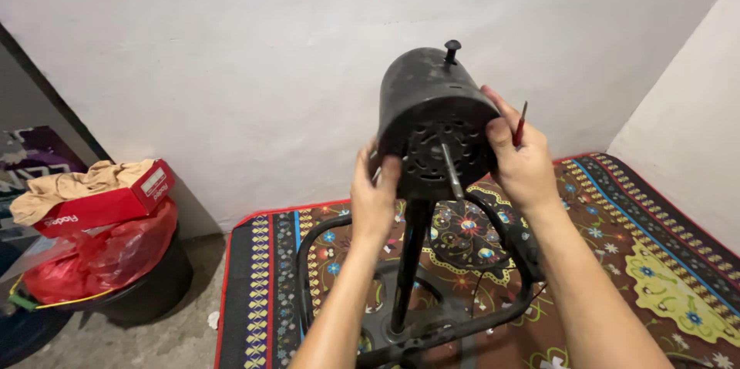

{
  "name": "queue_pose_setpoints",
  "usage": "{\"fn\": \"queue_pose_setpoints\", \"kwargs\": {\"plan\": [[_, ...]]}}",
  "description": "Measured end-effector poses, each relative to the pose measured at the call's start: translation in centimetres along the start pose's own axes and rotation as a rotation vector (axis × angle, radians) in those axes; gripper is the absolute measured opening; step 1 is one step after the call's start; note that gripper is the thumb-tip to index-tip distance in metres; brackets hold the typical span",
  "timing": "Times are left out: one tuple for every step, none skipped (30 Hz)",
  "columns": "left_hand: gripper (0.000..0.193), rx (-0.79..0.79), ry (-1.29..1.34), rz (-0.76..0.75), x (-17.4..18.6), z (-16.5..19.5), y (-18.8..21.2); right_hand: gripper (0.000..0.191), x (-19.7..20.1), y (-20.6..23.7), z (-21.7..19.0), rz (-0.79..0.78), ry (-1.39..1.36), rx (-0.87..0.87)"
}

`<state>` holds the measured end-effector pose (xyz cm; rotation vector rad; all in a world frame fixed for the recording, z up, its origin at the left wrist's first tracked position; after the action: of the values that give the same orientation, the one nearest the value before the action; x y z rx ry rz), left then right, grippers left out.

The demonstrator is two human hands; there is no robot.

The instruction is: The person uses a screwdriver to unscrew the rear housing of a pedestal fan motor, removes the blade and other front components, and sets the detached parts, including the blade, guard, and knobs, on the floor beside them.

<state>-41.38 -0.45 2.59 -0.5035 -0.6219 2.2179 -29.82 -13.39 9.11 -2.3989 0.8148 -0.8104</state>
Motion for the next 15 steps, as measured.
{"fn": "queue_pose_setpoints", "kwargs": {"plan": [[0.042, -0.017, -0.026, -0.013, -0.1, -0.2, 0.6, 0.052, 0.0, 0.0, 0.0, -0.003, -0.034, 0.02], [0.04, 0.009, -0.017, 0.007, 0.0, -1.0, 1.5, 0.053, -0.1, 0.1, 0.0, -0.008, -0.066, 0.037], [0.039, 0.034, -0.01, 0.026, 0.1, -1.6, 2.2, 0.054, -0.1, 0.1, 0.3, -0.006, -0.092, 0.017], [0.038, 0.062, -0.003, 0.046, 0.2, -2.3, 2.7, 0.055, -0.1, 0.1, 0.6, -0.005, -0.119, -0.006], [0.037, 0.06, 0.05, 0.036, 0.1, -2.7, 3.0, 0.055, -0.2, 0.2, 0.8, -0.005, -0.148, -0.034], [0.037, 0.057, 0.102, 0.026, 0.1, -3.0, 3.2, 0.054, -0.3, 0.2, 0.5, -0.011, -0.16, 0.0], [0.036, 0.053, 0.156, 0.016, 0.0, -3.3, 3.3, 0.054, -0.4, 0.3, 0.1, -0.018, -0.172, 0.032], [0.035, 0.065, 0.169, 0.021, 0.0, -3.6, 3.4, 0.053, -0.5, 0.3, -0.3, -0.025, -0.182, 0.066], [0.035, 0.075, 0.182, 0.027, 0.1, -3.8, 3.3, 0.053, -0.4, 0.3, 0.1, -0.019, -0.202, 0.011], [0.034, 0.085, 0.194, 0.031, 0.1, -3.9, 3.2, 0.054, -0.4, 0.4, 0.4, -0.013, -0.222, -0.043], [0.033, 0.057, 0.166, 0.046, 0.2, -3.6, 3.0, 0.054, -0.3, 0.4, 0.8, -0.005, -0.241, -0.097], [0.032, 0.03, 0.138, 0.061, 0.3, -3.3, 2.9, 0.055, -0.3, 0.4, 0.6, -0.011, -0.242, -0.098], [0.031, 0.005, 0.11, 0.076, 0.3, -3.1, 2.9, 0.055, -0.3, 0.3, 0.5, -0.016, -0.244, -0.1], [0.032, 0.004, 0.185, 0.071, 0.1, -3.2, 2.8, 0.056, -0.2, 0.2, 0.5, -0.02, -0.245, -0.102], [0.034, 0.003, 0.26, 0.068, 0.0, -3.3, 2.8, 0.056, -0.3, 0.2, 0.4, -0.034, -0.252, -0.099]]}}
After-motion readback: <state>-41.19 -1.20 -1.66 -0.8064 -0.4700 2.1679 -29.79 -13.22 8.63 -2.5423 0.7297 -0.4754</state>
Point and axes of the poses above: each hand's wrist, its own y-axis away from the middle knuckle, its own x-axis out of the back of the hand, z = x × y, the point moved 9 cm from there along -y, towards the middle knuckle, and after that the axes turned 12 degrees about -z, right-handed, at the moved point
